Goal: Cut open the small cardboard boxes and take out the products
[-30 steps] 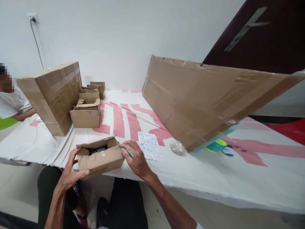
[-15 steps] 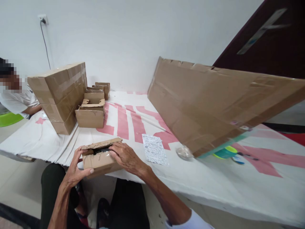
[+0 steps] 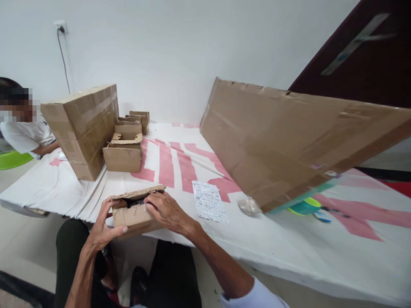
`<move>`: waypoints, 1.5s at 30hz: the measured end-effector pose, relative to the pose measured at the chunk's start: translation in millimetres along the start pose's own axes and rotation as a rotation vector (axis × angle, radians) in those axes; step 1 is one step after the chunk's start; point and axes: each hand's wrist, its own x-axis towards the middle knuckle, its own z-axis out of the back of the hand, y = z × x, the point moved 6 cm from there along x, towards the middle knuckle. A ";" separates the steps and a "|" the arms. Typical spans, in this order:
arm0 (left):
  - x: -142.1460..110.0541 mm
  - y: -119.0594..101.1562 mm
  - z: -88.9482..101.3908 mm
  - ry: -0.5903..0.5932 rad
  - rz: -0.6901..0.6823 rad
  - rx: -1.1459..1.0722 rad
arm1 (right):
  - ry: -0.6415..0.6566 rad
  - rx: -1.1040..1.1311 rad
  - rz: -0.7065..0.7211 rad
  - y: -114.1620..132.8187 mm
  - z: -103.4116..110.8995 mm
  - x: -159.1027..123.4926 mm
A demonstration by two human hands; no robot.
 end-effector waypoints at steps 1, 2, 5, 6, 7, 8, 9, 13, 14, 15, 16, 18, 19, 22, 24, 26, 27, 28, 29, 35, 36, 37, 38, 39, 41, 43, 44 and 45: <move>0.2 -0.2 0.1 -0.003 -0.004 0.005 | -0.003 0.019 -0.002 0.8 1.6 0.7; 0.3 -0.3 0.1 -0.007 -0.007 0.008 | -0.009 0.036 -0.009 1.2 2.8 1.0; 0.4 0.3 0.4 -0.019 -0.009 0.010 | -0.025 0.077 -0.039 1.7 3.2 1.2; 0.4 0.4 0.6 -0.022 -0.009 0.010 | -0.032 0.090 -0.049 1.9 2.6 1.2; 0.4 0.6 0.6 -0.022 -0.009 0.010 | -0.041 0.103 -0.056 2.2 2.0 1.3; 0.4 0.6 0.5 -0.020 -0.010 0.010 | -0.052 0.114 -0.060 2.6 1.3 1.4; 0.5 0.5 0.5 -0.018 -0.009 0.010 | -0.062 0.122 -0.061 3.0 0.6 1.7; 0.6 -0.8 0.4 -0.016 0.012 -0.001 | -0.096 0.093 -0.055 3.3 -2.7 2.7; 0.5 -1.5 0.4 -0.016 0.017 -0.004 | -0.107 0.080 -0.049 3.4 -3.2 2.8; 0.6 -2.2 0.2 -0.015 0.020 -0.005 | -0.120 0.067 -0.037 3.7 -3.5 2.8; 0.6 -2.7 0.0 -0.014 0.023 -0.007 | -0.136 0.056 -0.020 4.5 -3.7 2.6; 0.9 -2.9 -0.6 -0.013 0.028 -0.009 | -0.183 0.046 0.034 7.6 -3.1 1.2; 1.2 -2.3 -0.8 -0.015 0.031 -0.010 | -0.215 0.047 0.065 9.6 -2.3 -0.1; 2.3 0.4 0.2 -0.049 0.039 -0.008 | -0.346 0.054 0.134 15.2 1.9 -6.1; 2.9 1.0 0.0 -0.058 0.041 0.009 | -0.437 0.044 0.178 19.3 4.8 -11.0; 3.3 -1.0 -1.5 -0.052 0.040 0.027 | -0.517 0.021 0.231 23.2 6.6 -15.4; 3.5 -2.8 -2.4 -0.050 0.039 0.031 | -0.546 0.010 0.254 24.5 6.7 -17.1; 3.7 -4.9 -3.2 -0.054 0.038 0.033 | -0.566 0.004 0.270 25.0 6.2 -18.3; 4.0 -7.1 -4.0 -0.061 0.038 0.032 | -0.572 0.003 0.277 24.6 5.0 -18.8; 7.2 -12.8 -6.9 -0.129 0.042 0.035 | -0.558 0.099 0.272 18.4 -1.1 -21.6; 7.6 -12.7 -6.5 -0.143 0.046 0.039 | -0.569 0.127 0.283 18.7 -0.7 -22.9; 8.1 -12.7 -5.8 -0.157 0.052 0.045 | -0.581 0.159 0.292 19.2 0.2 -24.1; 8.5 -12.9 -5.0 -0.167 0.060 0.050 | -0.594 0.194 0.294 19.4 1.2 -25.2; 9.0 -13.5 -4.0 -0.175 0.068 0.053 | -0.609 0.234 0.284 19.1 2.6 -26.1; 10.1 -16.2 -2.3 -0.173 0.078 0.062 | -0.638 0.314 0.229 16.6 5.9 -27.6; 10.8 -20.1 -0.4 -0.162 0.077 0.086 | -0.673 0.380 0.154 13.6 10.8 -30.8; 10.9 -21.7 0.6 -0.154 0.074 0.106 | -0.691 0.403 0.119 12.2 13.8 -33.5; 11.0 -22.3 2.2 -0.153 0.070 0.129 | -0.709 0.422 0.091 11.0 17.3 -36.8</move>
